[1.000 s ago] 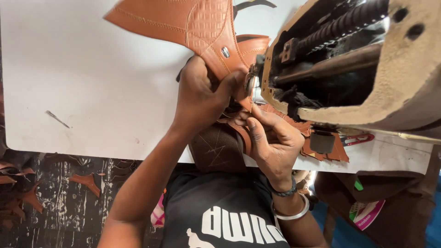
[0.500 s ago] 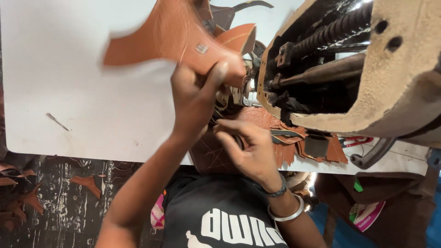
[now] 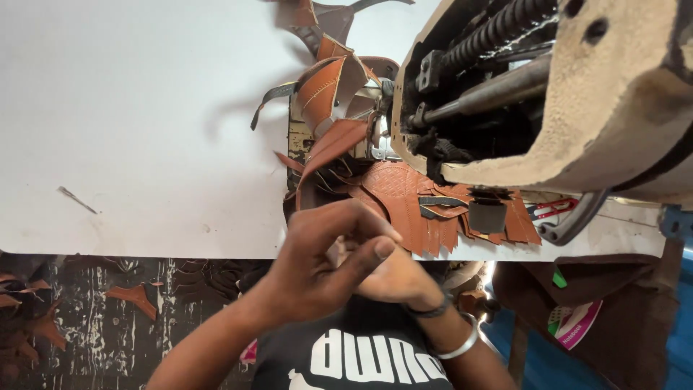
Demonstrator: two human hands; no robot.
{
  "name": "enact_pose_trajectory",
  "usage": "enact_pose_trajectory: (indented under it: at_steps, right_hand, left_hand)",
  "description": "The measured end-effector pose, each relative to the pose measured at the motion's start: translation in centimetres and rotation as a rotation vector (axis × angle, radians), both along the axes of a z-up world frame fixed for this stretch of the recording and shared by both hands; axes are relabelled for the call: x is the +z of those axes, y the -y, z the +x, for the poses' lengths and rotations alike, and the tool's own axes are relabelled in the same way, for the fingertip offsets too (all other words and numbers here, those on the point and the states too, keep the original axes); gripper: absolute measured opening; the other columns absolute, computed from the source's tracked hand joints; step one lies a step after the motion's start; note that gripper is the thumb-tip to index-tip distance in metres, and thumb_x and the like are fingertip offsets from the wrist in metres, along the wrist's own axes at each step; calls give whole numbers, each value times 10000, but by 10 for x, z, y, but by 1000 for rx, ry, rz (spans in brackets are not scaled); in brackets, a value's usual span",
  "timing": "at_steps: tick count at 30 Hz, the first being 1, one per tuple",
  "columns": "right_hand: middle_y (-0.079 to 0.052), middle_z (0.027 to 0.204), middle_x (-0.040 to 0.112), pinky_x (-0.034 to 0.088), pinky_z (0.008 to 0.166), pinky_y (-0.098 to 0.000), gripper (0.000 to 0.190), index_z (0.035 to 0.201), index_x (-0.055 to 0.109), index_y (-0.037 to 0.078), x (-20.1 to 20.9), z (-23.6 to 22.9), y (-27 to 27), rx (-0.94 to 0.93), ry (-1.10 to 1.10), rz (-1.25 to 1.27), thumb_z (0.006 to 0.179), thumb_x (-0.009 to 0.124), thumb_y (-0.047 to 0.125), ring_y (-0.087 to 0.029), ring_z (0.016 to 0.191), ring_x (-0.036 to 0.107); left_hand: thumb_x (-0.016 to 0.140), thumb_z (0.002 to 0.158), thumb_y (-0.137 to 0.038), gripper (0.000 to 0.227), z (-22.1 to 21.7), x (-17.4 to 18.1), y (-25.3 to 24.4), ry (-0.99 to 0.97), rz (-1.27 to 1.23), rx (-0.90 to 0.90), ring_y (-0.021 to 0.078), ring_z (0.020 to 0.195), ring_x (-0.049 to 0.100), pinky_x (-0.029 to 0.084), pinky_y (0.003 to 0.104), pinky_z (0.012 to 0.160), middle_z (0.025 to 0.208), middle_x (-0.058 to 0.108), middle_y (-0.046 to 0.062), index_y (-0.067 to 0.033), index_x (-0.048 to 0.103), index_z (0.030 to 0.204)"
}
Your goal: Stitching together leather components to manufacture shoes using an industrial sewing machine.
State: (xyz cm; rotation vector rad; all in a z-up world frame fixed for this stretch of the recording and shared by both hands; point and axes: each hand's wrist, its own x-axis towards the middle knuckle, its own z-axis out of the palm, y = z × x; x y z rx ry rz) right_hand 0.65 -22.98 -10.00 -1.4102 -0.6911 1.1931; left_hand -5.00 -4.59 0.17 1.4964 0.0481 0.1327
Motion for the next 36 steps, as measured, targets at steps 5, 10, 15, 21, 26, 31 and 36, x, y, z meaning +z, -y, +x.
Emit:
enact_pose_trajectory:
  at_steps: [5, 10, 15, 21, 26, 31, 36]
  right_hand:
    - [-132, 1001, 732, 573, 706, -266, 308, 1173, 673, -62, 53, 26, -2, -357, -250, 96, 925, 697, 121, -133, 807, 704]
    - [-99, 860, 735, 602, 653, -259, 155, 993, 683, -47, 30, 17, -15, -660, -66, 138, 990, 678, 107, -116, 725, 713]
    - [-84, 829, 738, 581, 669, -236, 154, 977, 698, -41, 31, 10, -44, -647, 14, 116, 1051, 639, 81, -105, 722, 696]
    - [-61, 797, 751, 568, 631, -216, 89, 925, 690, -35, 29, 4, -61, -592, 236, 31, 979, 695, 36, -91, 701, 712]
    - [-59, 778, 740, 542, 616, -204, 110, 895, 689, -38, 25, 8, -63, -617, 325, 20, 977, 706, 33, -75, 690, 692]
    - [-41, 755, 727, 521, 592, -197, 130, 869, 677, -34, 25, 12, -68, -613, 385, 26, 977, 713, 29, -55, 656, 665]
    - [-58, 819, 713, 525, 643, -201, 92, 927, 684, -53, 17, 17, -78, -710, 302, 65, 998, 691, 6, -64, 706, 657]
  left_hand:
    - [662, 1001, -243, 199, 7, 17, -30, 144, 293, -24, 179, 796, 678, 530, 308, 678, 904, 697, 76, -47, 696, 1011]
    - [677, 963, -179, 169, 16, -5, -31, 320, 491, 40, 273, 823, 639, 501, 384, 743, 901, 658, 105, -25, 673, 1033]
    - [657, 1020, -158, 216, 31, -22, -36, -32, 329, 256, 132, 565, 543, 431, 312, 548, 665, 585, 71, 8, 690, 886]
    - [674, 991, -179, 239, 50, -16, -50, -145, 348, 237, 102, 502, 431, 361, 314, 479, 563, 537, 62, 28, 719, 880]
    - [676, 993, -175, 245, 59, -20, -48, -135, 382, 250, 121, 493, 399, 329, 337, 474, 553, 510, 78, 30, 707, 863]
    - [651, 1017, -153, 275, 63, -29, -46, -105, 363, 297, 148, 506, 397, 333, 360, 493, 588, 495, 106, 44, 640, 826]
    - [617, 1070, -142, 289, 76, -34, -52, 65, 428, 345, 198, 577, 491, 396, 377, 577, 676, 561, 117, 26, 592, 836]
